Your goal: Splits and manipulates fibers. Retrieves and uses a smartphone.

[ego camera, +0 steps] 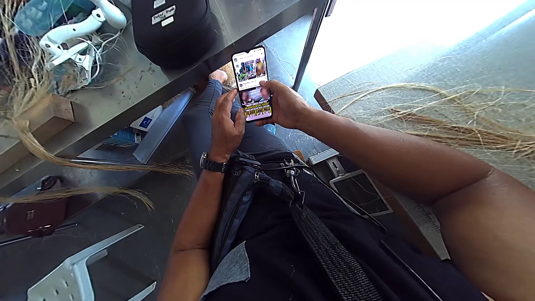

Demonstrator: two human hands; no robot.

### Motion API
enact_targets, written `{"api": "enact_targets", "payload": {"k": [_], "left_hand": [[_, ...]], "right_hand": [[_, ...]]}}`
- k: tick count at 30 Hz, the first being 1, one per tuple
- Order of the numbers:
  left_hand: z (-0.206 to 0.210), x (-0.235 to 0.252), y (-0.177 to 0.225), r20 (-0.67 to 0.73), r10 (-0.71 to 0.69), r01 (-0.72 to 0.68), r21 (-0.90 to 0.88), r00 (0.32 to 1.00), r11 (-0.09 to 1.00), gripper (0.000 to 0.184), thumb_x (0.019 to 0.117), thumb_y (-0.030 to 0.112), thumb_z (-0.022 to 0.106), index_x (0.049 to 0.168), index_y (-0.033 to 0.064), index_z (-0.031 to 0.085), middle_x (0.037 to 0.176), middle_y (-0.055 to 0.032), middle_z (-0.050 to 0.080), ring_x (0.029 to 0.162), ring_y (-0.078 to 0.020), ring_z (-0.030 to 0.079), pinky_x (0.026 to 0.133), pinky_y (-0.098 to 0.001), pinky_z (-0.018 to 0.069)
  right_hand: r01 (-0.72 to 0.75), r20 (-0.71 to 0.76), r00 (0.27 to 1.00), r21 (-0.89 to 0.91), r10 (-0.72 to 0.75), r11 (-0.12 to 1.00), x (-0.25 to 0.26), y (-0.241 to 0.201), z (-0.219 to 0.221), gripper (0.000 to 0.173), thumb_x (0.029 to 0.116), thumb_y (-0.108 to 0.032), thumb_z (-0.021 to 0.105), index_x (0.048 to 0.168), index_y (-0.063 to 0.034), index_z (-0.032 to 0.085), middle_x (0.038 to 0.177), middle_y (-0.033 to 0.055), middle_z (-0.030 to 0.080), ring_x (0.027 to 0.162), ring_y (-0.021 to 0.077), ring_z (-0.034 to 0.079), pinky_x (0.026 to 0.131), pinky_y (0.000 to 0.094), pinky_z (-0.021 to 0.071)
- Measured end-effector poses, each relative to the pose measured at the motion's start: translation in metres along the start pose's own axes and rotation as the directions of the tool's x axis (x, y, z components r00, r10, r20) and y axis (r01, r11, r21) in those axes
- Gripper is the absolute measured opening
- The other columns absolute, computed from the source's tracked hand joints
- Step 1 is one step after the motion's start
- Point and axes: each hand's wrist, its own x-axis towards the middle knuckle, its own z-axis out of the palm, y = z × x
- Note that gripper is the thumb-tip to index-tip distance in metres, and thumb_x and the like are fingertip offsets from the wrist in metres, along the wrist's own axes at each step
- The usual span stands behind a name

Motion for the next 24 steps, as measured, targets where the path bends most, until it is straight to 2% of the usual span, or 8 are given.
{"api": "enact_targets", "payload": {"k": [9,11,15,24], "left_hand": [[-0.0013,0.0004,0.0022,0.006,-0.010,0.010,-0.001,1.000,1.000,0.050,0.0995,0.009,0.050,0.149,0.0022,0.048,0.149,-0.0183,0.051,0.130,-0.0262,0.056,0.102,-0.0400,0.0512],[-0.0013,0.0004,0.0015,0.003,-0.004,0.004,0.005,1.000,1.000,0.049,0.0996,0.010,0.050,0.148,0.0022,0.049,0.148,-0.0183,0.051,0.129,-0.0259,0.056,0.101,-0.0398,0.0514],[-0.0020,0.0006,0.0020,-0.003,0.002,-0.002,0.016,1.000,1.000,0.048,0.1005,0.011,0.049,0.147,0.0015,0.050,0.146,-0.0192,0.053,0.129,-0.0272,0.056,0.102,-0.0406,0.0509],[-0.0004,-0.0001,0.0008,-0.016,0.002,-0.002,0.011,1.000,1.000,0.047,0.1009,0.010,0.049,0.147,0.0017,0.051,0.146,-0.0187,0.053,0.128,-0.0261,0.057,0.101,-0.0395,0.0512]], "right_hand": [[0.022,0.030,0.999,-0.018,-0.021,1.000,0.0002,0.0010,-0.0019,0.051,0.1078,-0.054,0.035,0.136,-0.0157,0.055,0.122,0.0131,0.068,0.100,0.0295,0.071,0.072,0.0467,0.0615],[0.022,0.026,0.999,-0.019,-0.021,1.000,-0.0001,0.0009,-0.0014,0.050,0.1078,-0.054,0.035,0.133,-0.0155,0.055,0.121,0.0130,0.068,0.100,0.0293,0.071,0.072,0.0467,0.0614],[0.012,0.010,1.000,-0.018,-0.012,1.000,-0.0018,0.0007,0.0000,0.054,0.1070,-0.057,0.035,0.141,-0.0181,0.053,0.126,0.0132,0.067,0.102,0.0301,0.071,0.075,0.0479,0.0611],[0.024,0.025,0.999,-0.014,-0.024,1.000,0.0014,0.0025,-0.0030,0.057,0.1057,-0.060,0.034,0.141,-0.0185,0.052,0.125,0.0141,0.067,0.100,0.0312,0.071,0.071,0.0479,0.0615]]}}
